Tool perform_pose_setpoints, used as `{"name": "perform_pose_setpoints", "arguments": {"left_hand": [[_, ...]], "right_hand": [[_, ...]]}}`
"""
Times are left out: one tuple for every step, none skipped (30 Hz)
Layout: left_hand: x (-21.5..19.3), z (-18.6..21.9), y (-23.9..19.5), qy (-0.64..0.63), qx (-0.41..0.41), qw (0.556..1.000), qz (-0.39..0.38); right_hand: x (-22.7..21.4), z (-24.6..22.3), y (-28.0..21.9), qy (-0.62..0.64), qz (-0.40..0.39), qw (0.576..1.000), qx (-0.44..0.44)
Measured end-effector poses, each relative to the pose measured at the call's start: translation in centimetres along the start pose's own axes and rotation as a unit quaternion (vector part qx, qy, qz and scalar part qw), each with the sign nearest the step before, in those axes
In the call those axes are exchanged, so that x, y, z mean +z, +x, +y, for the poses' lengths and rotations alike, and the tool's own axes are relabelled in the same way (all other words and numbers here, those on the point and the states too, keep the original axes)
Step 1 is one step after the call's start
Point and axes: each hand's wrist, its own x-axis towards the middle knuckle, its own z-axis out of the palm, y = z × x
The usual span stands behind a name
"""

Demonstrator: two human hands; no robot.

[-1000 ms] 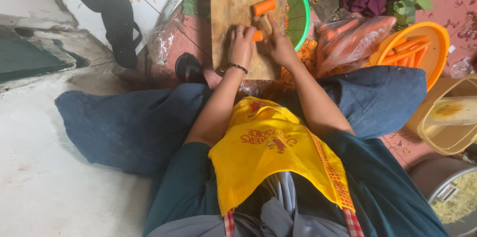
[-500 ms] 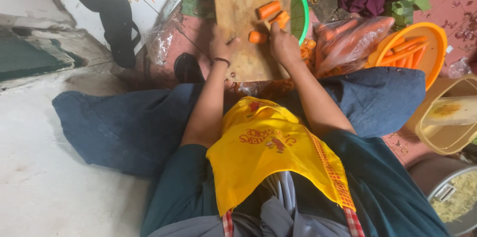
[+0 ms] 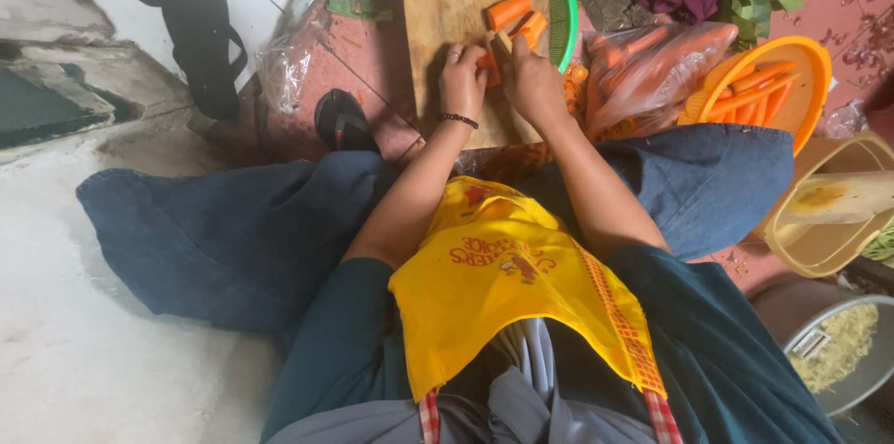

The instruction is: Chopping and peeling carrots on a wooden board placed on the floor.

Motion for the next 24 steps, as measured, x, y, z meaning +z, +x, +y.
{"name": "perform_pose_setpoints", "arguments": {"left_hand": [[-0.1,0.3,0.1,-0.001,0.0,1.0,-0.001],[-0.3,0.5,0.1,0.021,-0.002,1.0,-0.001],[-0.4,0.7,0.1,0.043,-0.004,0.999,0.0],[-0.3,0.6,0.2,0.043,-0.007,0.999,0.0],[-0.2,0.5,0.3,0.035,-0.003,0.999,0.003],[-0.1,0.3,0.1,0.027,-0.002,1.0,0.005],[0.0,0.1,0.2,0.028,-0.008,1.0,0.004],[0.0,0.0,0.1,0.029,-0.021,0.999,-0.005],[0.1,-0.1,0.0,0.029,-0.034,0.999,-0.015],[0.0,-0.2,-0.2,0.029,-0.037,0.999,-0.017],[-0.1,-0.1,-0.5,0.034,-0.017,0.999,-0.007],[-0.1,0.1,0.4,0.038,0.015,0.999,0.008],[-0.1,0.1,0.6,0.035,0.023,0.999,0.011],[-0.1,0.1,0.6,0.019,0.01,1.0,0.008],[0.0,0.0,0.6,0.003,-0.002,1.0,0.004],[0.0,-0.2,0.4,0.003,-0.001,1.0,0.005],[-0.1,-0.4,0.2,-0.02,-0.014,1.0,0.002],[0.1,-0.5,0.2,-0.044,-0.027,0.999,-0.001],[0.0,-0.3,0.5,-0.045,-0.025,0.999,0.001],[-0.2,-0.1,0.3,-0.048,-0.029,0.998,0.005],[-0.3,0.0,0.2,-0.051,-0.033,0.998,0.009],[-0.4,-0.1,-0.1,-0.05,-0.038,0.998,0.009],[-0.4,-0.2,-0.3,-0.026,-0.025,0.999,0.011],[-0.4,-0.1,0.1,-0.004,-0.007,1.0,0.013]], "right_hand": [[-0.2,-0.2,0.3,-0.001,0.0,1.0,0.001],[-0.3,-0.4,0.5,0.0,-0.008,1.0,-0.011],[-0.4,-0.6,0.8,0.001,-0.016,1.0,-0.023],[-0.4,-0.5,1.2,0.001,-0.018,1.0,-0.023],[-0.3,-0.5,1.6,-0.009,-0.029,0.999,-0.028],[-0.1,-0.5,1.8,-0.019,-0.042,0.998,-0.033],[0.2,-0.5,2.0,-0.019,-0.048,0.998,-0.033],[0.6,-0.5,2.1,-0.025,-0.052,0.998,-0.031],[0.9,-0.5,2.2,-0.03,-0.055,0.998,-0.03],[1.9,-0.2,1.6,-0.031,-0.059,0.997,-0.028],[2.7,0.1,0.9,-0.035,-0.04,0.998,-0.025],[3.2,0.4,1.2,-0.041,-0.01,0.999,-0.025],[3.6,0.7,1.0,-0.043,-0.002,0.999,-0.026],[4.1,1.2,0.7,-0.028,0.03,0.999,-0.033],[4.7,1.7,0.5,-0.012,0.062,0.997,-0.039],[4.5,1.5,0.4,-0.012,0.063,0.997,-0.04],[4.4,1.4,0.4,0.001,0.057,0.998,-0.032],[4.2,1.4,0.7,0.013,0.052,0.998,-0.025],[3.2,0.9,1.1,0.012,0.054,0.998,-0.027],[2.3,0.4,1.1,-0.003,0.02,1.0,-0.01],[1.5,-0.1,1.3,-0.017,-0.014,1.0,0.007],[1.4,-0.5,0.9,-0.017,-0.019,1.0,0.007],[1.2,-0.8,0.6,-0.02,-0.018,0.999,-0.016],[0.8,-1.1,0.8,-0.024,-0.012,0.999,-0.039]]}}
